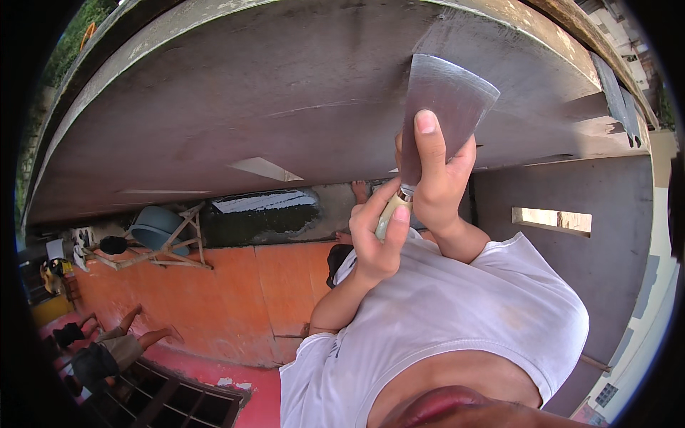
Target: The person uses a trowel to apply and smooth plaster on a ceiling. They repeatedly scoop material from a bucket and spread it across the surface, working in sections to even out the finish.
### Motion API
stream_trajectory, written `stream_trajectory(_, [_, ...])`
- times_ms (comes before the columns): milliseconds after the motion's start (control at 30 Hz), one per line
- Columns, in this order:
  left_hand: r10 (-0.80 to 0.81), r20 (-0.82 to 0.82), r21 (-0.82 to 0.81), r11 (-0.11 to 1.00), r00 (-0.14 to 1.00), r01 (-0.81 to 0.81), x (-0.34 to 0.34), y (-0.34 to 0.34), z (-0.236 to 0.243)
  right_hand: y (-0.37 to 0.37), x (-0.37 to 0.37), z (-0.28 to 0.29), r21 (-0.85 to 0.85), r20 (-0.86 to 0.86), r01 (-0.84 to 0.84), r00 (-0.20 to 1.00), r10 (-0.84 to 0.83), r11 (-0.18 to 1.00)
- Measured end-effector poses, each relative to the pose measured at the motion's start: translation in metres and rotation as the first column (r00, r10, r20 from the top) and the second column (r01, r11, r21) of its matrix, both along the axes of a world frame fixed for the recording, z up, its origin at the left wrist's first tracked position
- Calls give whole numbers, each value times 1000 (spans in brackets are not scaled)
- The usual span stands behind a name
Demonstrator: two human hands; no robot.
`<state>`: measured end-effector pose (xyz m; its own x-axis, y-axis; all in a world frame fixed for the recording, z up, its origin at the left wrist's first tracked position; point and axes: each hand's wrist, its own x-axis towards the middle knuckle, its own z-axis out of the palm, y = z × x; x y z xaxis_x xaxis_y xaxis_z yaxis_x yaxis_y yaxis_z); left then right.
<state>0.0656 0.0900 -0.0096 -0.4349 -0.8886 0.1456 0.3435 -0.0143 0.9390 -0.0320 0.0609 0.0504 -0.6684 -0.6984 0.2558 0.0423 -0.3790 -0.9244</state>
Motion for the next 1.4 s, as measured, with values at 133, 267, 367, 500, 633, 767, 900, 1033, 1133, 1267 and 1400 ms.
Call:
stream_trajectory(133, [-13, 27, -34, 999, 1000, 14, 0, -2, 0, -2, -4, -1, -11, -42, -6, 999, 5, 1000])
stream_trajectory(267, [-16, 35, -68, 998, 999, 18, 0, -10, 8, -2, -4, 9, -14, 30, -45, 999, 45, 999])
stream_trajectory(367, [-2, 47, -37, 999, 999, 4, 1, -5, 1, -5, 2, -2, 28, -37, 84, 996, -83, 996])
stream_trajectory(500, [6, 29, -59, 998, 1000, -4, -2, -9, 9, -4, -4, 7, 0, 17, -45, 999, 45, 999])
stream_trajectory(633, [-4, 1, 2, 1000, 1000, 4, -3, -4, 7, -2, -3, 4, -1, 8, -26, 1000, 26, 1000])
stream_trajectory(767, [19, 10, -9, 1000, 1000, -19, -6, 2, 3, -2, -6, 4, 2, -29, -38, 999, 38, 999])
stream_trajectory(900, [37, -18, -56, 998, 999, -38, -9, -12, 32, -7, -8, 30, -92, 1, -87, 996, 88, 992])
stream_trajectory(1033, [37, -35, 5, 999, 999, -37, -11, -1, 19, -4, -6, 22, -54, -33, -32, 999, 30, 998])
stream_trajectory(1133, [30, -53, -22, 999, 998, -31, -13, -6, 22, -5, -9, 25, -66, -48, -32, 998, 28, 997])
stream_trajectory(1267, [18, -101, -38, 999, 995, -22, -12, -16, 37, -16, -14, 38, -140, -109, -135, 987, 120, 981])
stream_trajectory(1400, [7, -75, 72, 997, 997, -2, -10, 4, -8, -3, -4, -1, -26, -108, -30, 994, 27, 999])
